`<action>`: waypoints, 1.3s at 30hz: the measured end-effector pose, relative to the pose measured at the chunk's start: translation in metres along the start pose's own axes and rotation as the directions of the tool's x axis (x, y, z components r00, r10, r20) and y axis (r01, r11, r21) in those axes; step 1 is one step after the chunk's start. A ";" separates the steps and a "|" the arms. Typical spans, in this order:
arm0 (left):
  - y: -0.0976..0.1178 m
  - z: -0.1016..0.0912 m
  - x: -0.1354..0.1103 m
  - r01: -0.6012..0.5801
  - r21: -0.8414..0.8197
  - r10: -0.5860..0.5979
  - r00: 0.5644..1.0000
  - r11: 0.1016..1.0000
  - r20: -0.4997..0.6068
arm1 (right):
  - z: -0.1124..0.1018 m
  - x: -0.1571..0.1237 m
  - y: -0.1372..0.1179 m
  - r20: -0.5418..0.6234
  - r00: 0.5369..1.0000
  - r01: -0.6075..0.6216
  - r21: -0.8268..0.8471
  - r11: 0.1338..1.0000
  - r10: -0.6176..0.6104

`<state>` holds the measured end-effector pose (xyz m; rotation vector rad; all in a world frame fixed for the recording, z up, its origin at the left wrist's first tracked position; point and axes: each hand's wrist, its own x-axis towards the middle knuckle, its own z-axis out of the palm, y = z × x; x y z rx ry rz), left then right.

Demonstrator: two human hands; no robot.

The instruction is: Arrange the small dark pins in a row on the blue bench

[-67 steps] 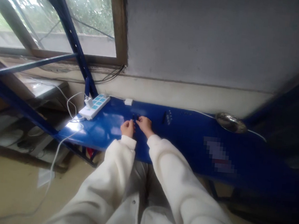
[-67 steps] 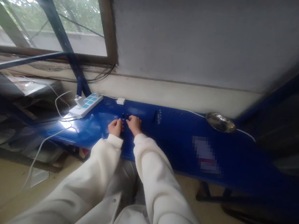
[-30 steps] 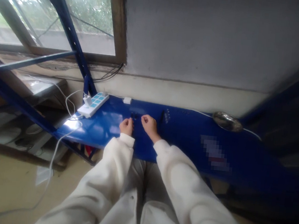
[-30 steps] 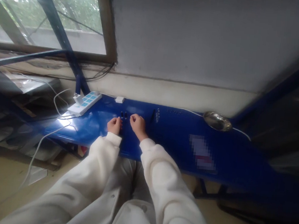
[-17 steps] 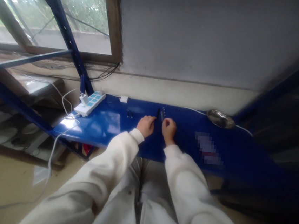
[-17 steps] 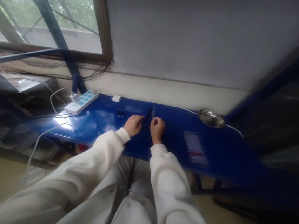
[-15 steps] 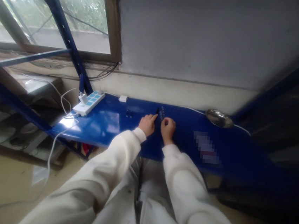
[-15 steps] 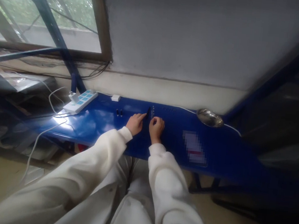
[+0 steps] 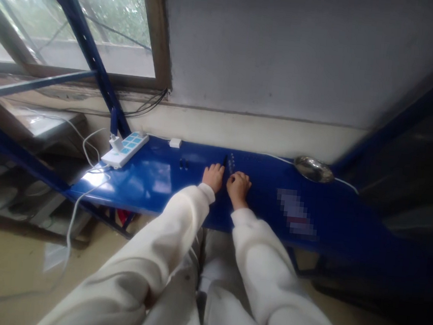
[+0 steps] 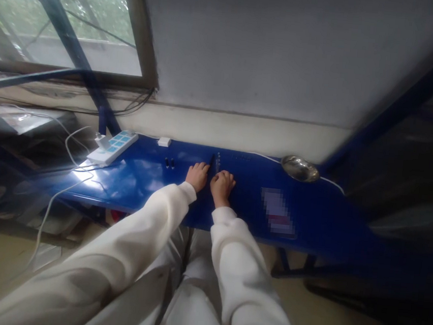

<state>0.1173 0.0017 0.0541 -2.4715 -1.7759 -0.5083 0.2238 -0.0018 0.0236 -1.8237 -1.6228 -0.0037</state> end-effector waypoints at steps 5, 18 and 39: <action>0.001 -0.001 0.003 -0.011 -0.013 0.011 1.000 1.000 -0.010 | -0.001 0.000 0.000 0.042 0.999 0.004 -0.006 1.000 -0.004; -0.027 0.001 -0.029 0.067 -0.585 -0.223 0.954 0.808 -0.199 | 0.000 -0.001 -0.003 0.114 0.992 0.058 -0.045 0.997 -0.053; -0.049 0.020 -0.033 0.107 -0.963 -0.574 0.817 0.248 -0.057 | 0.003 0.001 -0.003 0.174 0.982 0.084 -0.090 0.992 -0.067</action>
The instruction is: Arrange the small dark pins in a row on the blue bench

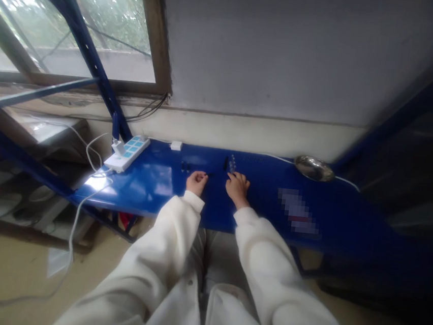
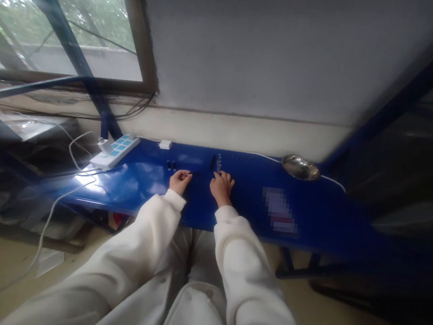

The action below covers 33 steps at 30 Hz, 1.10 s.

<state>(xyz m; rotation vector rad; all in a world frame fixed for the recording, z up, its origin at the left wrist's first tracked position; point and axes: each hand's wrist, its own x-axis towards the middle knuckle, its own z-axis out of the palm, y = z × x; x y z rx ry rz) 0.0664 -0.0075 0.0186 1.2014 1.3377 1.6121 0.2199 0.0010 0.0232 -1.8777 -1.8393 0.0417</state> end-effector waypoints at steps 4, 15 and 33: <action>0.000 0.000 0.000 -0.007 -0.002 0.007 1.000 1.000 -0.009 | -0.001 0.000 0.000 0.004 1.000 0.007 0.007 1.000 -0.007; 0.001 0.000 0.000 -0.003 -0.023 0.002 1.000 1.000 -0.030 | -0.002 -0.004 0.000 -0.191 0.961 0.231 0.167 0.958 -0.199; -0.001 0.000 0.000 0.040 -0.038 -0.040 0.999 0.998 -0.003 | -0.001 0.002 0.004 -0.070 0.997 0.053 0.902 0.428 0.023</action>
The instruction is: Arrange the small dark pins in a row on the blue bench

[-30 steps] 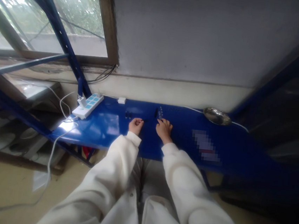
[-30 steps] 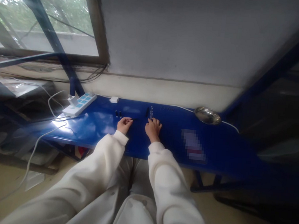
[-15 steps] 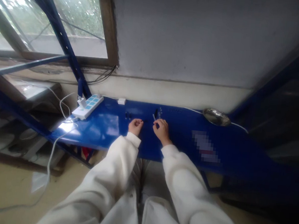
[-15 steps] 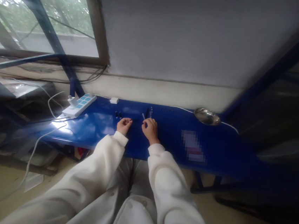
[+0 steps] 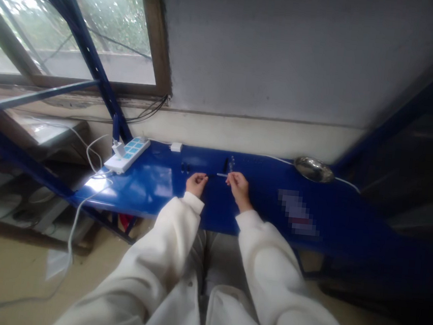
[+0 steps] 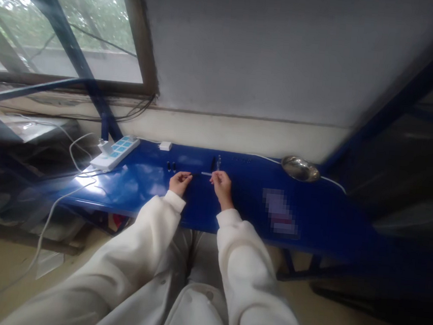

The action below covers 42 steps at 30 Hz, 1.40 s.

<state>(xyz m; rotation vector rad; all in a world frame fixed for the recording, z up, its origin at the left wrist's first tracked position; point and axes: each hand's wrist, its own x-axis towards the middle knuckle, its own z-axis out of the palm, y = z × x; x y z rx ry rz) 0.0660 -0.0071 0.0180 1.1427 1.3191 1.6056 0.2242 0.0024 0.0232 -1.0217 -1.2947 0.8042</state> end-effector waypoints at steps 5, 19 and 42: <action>0.002 0.000 -0.001 0.008 -0.005 -0.008 1.000 1.000 0.004 | 0.000 -0.001 -0.001 0.052 0.995 -0.084 0.097 0.992 0.079; -0.003 0.000 0.001 0.013 -0.001 -0.013 0.998 1.000 0.063 | -0.001 -0.001 0.000 0.113 0.986 -0.141 0.139 0.980 0.125; 0.007 0.002 -0.005 0.034 -0.045 -0.025 0.983 0.998 0.183 | 0.002 -0.003 -0.001 0.324 0.944 -0.035 -0.086 0.996 0.061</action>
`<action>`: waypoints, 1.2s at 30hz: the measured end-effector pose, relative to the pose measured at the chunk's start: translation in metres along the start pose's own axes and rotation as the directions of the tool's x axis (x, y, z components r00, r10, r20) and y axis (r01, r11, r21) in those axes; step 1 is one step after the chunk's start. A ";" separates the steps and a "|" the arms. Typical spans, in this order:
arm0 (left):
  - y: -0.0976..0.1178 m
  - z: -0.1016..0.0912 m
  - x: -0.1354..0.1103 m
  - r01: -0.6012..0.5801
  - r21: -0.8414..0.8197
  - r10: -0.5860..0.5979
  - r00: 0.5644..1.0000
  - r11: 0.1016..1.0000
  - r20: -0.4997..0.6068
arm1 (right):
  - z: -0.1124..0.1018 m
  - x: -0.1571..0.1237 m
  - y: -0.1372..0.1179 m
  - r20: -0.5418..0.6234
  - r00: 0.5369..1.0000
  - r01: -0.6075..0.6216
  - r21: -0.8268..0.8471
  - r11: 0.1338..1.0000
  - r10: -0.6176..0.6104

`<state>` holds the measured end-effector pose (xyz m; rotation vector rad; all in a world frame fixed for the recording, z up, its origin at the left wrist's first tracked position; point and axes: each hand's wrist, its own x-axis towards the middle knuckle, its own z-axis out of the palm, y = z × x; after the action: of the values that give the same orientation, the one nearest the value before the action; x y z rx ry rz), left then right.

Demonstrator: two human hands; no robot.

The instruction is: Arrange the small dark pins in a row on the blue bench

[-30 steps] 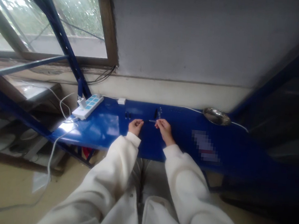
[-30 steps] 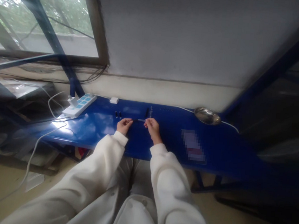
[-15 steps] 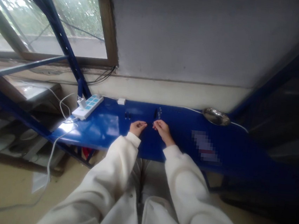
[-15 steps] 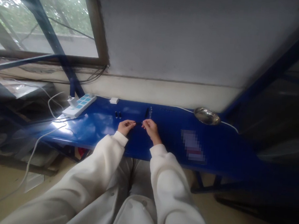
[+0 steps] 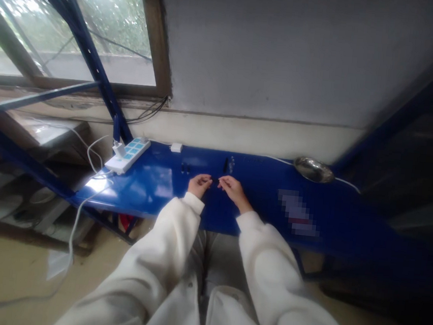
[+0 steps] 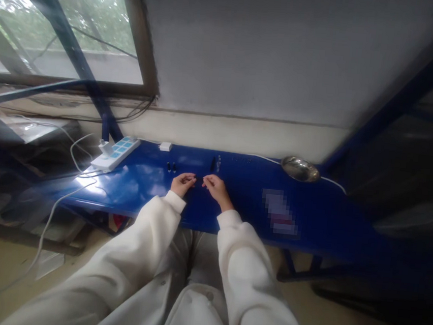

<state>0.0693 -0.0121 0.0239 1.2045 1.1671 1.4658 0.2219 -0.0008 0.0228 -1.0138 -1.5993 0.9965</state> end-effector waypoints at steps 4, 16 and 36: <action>0.001 -0.001 0.000 -0.020 0.005 0.021 1.000 1.000 -0.016 | 0.004 0.002 0.007 0.018 0.999 0.032 -0.060 0.998 -0.031; -0.001 0.000 0.000 -0.068 -0.032 0.063 0.988 0.997 -0.138 | 0.029 0.016 -0.004 0.133 0.984 0.157 -0.328 0.932 -0.119; 0.014 -0.012 -0.001 0.027 -0.217 -0.143 0.830 0.976 -0.539 | 0.081 0.069 0.005 0.043 0.998 0.053 -0.551 0.833 -0.035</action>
<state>0.0572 -0.0170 0.0360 0.5826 1.3837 1.8799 0.1307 0.0544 0.0219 -1.3404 -1.9854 0.5143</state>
